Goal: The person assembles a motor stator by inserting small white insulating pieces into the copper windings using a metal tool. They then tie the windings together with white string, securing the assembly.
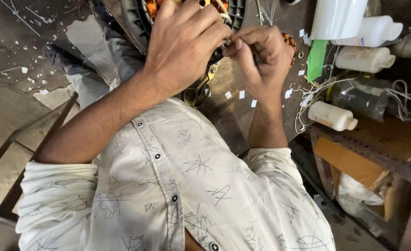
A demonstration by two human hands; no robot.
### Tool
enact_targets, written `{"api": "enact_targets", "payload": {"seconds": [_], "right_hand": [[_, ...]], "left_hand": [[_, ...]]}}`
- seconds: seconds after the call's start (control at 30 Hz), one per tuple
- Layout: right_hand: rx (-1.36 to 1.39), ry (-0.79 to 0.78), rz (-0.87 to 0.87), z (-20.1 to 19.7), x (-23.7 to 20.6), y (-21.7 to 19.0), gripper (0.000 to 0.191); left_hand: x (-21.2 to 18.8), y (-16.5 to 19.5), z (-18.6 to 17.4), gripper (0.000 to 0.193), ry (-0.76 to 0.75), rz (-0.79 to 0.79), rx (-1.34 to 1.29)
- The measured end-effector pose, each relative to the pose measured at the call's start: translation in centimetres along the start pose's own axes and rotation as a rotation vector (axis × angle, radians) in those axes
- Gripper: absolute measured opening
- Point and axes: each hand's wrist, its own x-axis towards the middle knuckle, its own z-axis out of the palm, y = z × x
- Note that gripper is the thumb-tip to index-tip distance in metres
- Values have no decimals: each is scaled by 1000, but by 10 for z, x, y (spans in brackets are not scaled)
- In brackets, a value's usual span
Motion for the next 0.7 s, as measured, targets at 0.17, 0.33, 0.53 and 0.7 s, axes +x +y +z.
{"api": "enact_targets", "payload": {"seconds": [0.17,0.33,0.53,0.7], "right_hand": [[92,-36,72,-5,0,0,7],[-2,-109,-4,-11,8,-5,9],[-14,-156,-9,-15,14,-6,10],[150,-167,106,-21,14,4,9]], "left_hand": [[-2,0,3,7,-51,-78,-85],[0,1,4,6,-37,-86,-112],[5,3,-1,7,-42,-89,-142],[4,2,-2,6,-54,-75,-137]]}}
